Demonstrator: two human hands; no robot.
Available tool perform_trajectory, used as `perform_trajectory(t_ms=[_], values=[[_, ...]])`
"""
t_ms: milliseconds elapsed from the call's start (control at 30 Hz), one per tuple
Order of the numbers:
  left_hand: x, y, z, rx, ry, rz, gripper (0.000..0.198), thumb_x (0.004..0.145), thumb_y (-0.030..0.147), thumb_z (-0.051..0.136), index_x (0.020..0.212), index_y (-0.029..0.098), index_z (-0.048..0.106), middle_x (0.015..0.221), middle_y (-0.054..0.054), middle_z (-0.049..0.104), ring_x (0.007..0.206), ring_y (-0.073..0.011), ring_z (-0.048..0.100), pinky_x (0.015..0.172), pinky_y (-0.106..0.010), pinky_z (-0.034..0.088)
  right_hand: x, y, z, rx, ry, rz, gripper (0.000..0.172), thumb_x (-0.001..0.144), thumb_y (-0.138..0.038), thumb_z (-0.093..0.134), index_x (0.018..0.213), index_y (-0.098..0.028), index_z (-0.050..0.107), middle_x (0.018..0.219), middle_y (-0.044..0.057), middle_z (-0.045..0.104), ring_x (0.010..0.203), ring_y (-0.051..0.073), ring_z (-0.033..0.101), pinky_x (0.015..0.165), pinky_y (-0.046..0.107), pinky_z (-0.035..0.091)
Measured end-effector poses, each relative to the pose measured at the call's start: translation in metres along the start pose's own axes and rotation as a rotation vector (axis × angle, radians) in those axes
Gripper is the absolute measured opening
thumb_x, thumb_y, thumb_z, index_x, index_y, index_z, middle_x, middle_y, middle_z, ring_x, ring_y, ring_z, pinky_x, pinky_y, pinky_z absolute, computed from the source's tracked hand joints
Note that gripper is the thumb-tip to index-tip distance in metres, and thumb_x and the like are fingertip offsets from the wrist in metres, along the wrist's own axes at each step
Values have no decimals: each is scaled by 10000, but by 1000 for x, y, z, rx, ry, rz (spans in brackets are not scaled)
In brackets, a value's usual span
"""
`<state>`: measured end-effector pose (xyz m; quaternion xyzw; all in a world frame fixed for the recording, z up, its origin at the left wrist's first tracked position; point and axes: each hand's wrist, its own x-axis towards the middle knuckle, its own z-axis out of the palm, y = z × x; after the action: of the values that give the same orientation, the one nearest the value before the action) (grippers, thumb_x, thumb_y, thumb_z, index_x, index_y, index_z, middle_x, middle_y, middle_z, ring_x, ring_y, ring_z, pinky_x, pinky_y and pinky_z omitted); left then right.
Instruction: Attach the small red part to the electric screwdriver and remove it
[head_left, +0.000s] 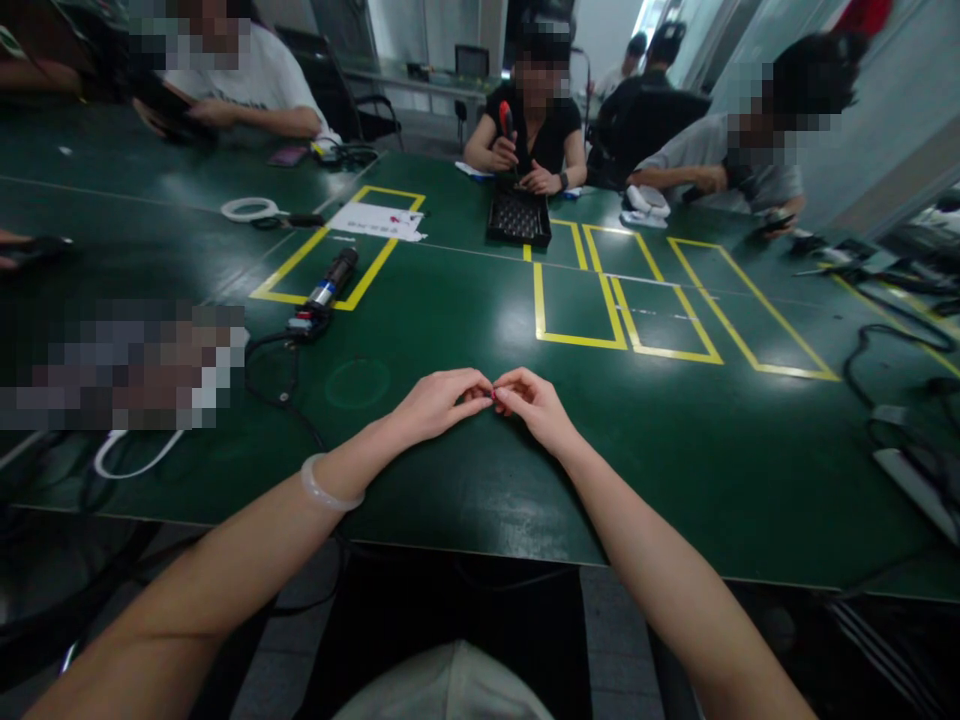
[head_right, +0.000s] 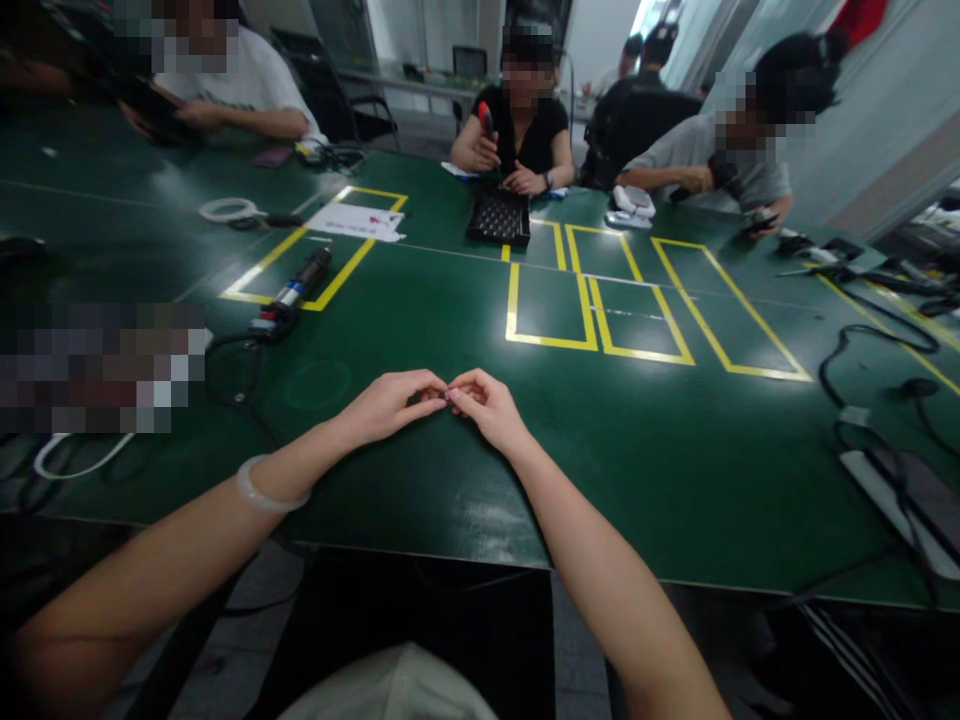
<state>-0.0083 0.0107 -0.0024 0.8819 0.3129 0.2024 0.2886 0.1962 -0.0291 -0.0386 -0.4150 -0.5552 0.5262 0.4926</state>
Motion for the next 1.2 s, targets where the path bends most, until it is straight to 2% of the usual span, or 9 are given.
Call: perform_trajectory(t_ms=[267,567,633,700,833,933,1000,1067,1200], values=[[0,2,-2,-80,58,-38,233,939,402,567,1023,194,630,955,-49,675,845,-187,638,775,-309,485,1,7,-1,-101,25,-71,353,776,-426,752,1021,-218,607,897,23,669,742,138,604,659,274,491],[-1,2,-2,-24,79,-29,242,931,417,568,1029,198,602,949,-51,669,849,-191,646,784,-314,491,0,3,-3,-315,51,-126,221,821,-367,690,970,-214,633,843,13,660,723,143,585,645,279,469],[0,-2,-9,-5,132,-56,292,935,435,560,1109,202,583,960,-50,675,858,-197,651,799,-318,489,0,3,-4,-325,65,-127,214,820,-351,683,974,-212,629,830,5,655,704,137,572,643,276,462],[0,-10,-21,53,246,-106,353,946,438,536,1208,202,557,989,-54,676,891,-207,649,839,-331,481,1,2,-5,-331,82,-122,214,811,-338,682,973,-210,626,813,-3,648,685,131,556,634,271,453],[-9,-40,-60,339,584,-262,454,938,419,535,1319,174,530,1188,-110,632,1126,-270,573,1019,-403,398,1,2,-6,-346,89,-113,208,799,-321,684,962,-204,629,806,-4,648,657,121,529,617,261,439],[-26,-72,-91,571,773,-462,630,886,426,614,1413,117,460,1410,-182,496,1301,-335,432,1098,-469,319,1,1,-7,-356,70,-104,209,804,-335,682,958,-205,627,822,0,657,649,116,526,618,258,442],[-40,-93,-107,621,786,-649,760,836,451,671,1434,59,414,1436,-230,457,1307,-373,404,1091,-519,306,1,1,-7,-358,61,-105,212,808,-347,680,954,-203,626,824,3,660,646,114,526,619,257,445],[-52,-112,-118,606,741,-822,841,786,504,717,1399,12,417,1414,-275,464,1270,-402,425,1063,-556,318,1,0,-7,-359,58,-109,216,810,-352,680,953,-200,625,823,4,660,642,113,523,618,255,446],[-63,-137,-128,511,567,-1046,779,691,616,767,1164,36,556,1254,-264,571,1174,-427,493,946,-552,408,1,1,-8,-360,50,-103,221,811,-357,686,955,-204,622,831,6,657,641,111,523,618,253,445]])
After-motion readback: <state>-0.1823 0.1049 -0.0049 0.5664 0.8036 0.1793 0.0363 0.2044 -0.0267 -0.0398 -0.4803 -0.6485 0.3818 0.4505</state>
